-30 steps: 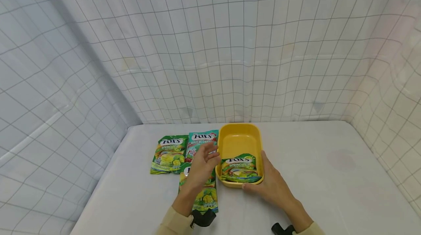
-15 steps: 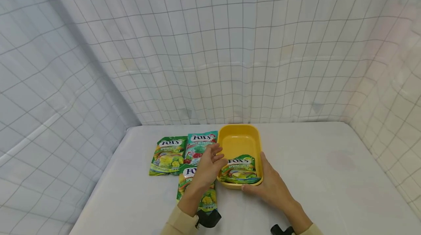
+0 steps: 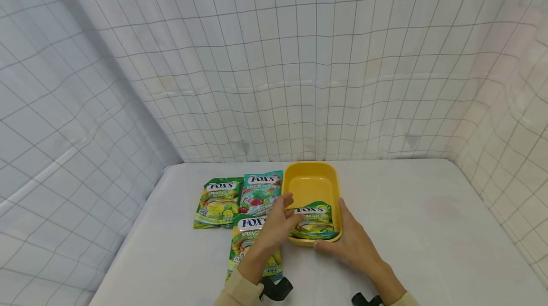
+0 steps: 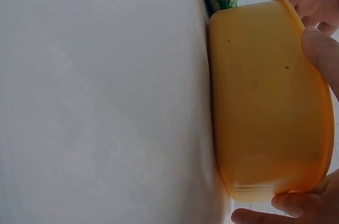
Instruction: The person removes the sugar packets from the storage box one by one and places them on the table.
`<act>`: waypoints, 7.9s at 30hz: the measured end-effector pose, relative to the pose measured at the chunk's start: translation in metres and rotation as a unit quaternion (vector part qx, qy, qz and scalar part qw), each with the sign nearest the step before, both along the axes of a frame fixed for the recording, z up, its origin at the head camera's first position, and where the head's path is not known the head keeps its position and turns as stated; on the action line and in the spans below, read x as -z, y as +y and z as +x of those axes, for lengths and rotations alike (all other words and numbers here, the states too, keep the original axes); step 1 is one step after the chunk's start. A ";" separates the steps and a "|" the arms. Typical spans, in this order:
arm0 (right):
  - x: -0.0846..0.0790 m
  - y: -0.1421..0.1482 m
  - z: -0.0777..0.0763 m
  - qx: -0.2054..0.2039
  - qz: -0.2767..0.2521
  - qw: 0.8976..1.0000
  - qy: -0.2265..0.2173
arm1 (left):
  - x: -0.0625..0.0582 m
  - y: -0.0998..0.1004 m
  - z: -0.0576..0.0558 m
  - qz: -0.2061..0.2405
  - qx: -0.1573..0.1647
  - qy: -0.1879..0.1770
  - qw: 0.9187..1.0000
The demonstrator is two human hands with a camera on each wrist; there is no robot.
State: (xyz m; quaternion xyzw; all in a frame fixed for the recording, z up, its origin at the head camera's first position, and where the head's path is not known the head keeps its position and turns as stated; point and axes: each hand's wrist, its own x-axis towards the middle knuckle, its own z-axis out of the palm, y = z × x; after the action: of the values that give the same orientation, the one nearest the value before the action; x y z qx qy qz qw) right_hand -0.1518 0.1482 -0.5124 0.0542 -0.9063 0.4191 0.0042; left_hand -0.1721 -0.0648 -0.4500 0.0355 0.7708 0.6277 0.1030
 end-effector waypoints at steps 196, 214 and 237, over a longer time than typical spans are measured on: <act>0.004 -0.001 0.001 0.008 0.005 1.000 0.010 | 0.009 -0.104 0.008 0.091 -0.008 0.072 0.993; 0.004 0.001 0.001 -0.002 -0.009 1.000 0.014 | 0.006 -0.130 0.019 0.106 -0.006 0.065 0.992; 0.003 0.000 0.000 -0.004 -0.010 1.000 0.005 | 0.004 -0.169 0.028 0.182 -0.045 0.029 0.982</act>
State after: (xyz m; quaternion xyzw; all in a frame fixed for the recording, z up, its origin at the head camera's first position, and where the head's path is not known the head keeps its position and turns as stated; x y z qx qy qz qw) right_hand -0.1514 0.1482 -0.5155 0.0601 -0.9018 0.4279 0.0071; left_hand -0.1443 -0.2333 -0.4543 0.0375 0.6468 0.7605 0.0441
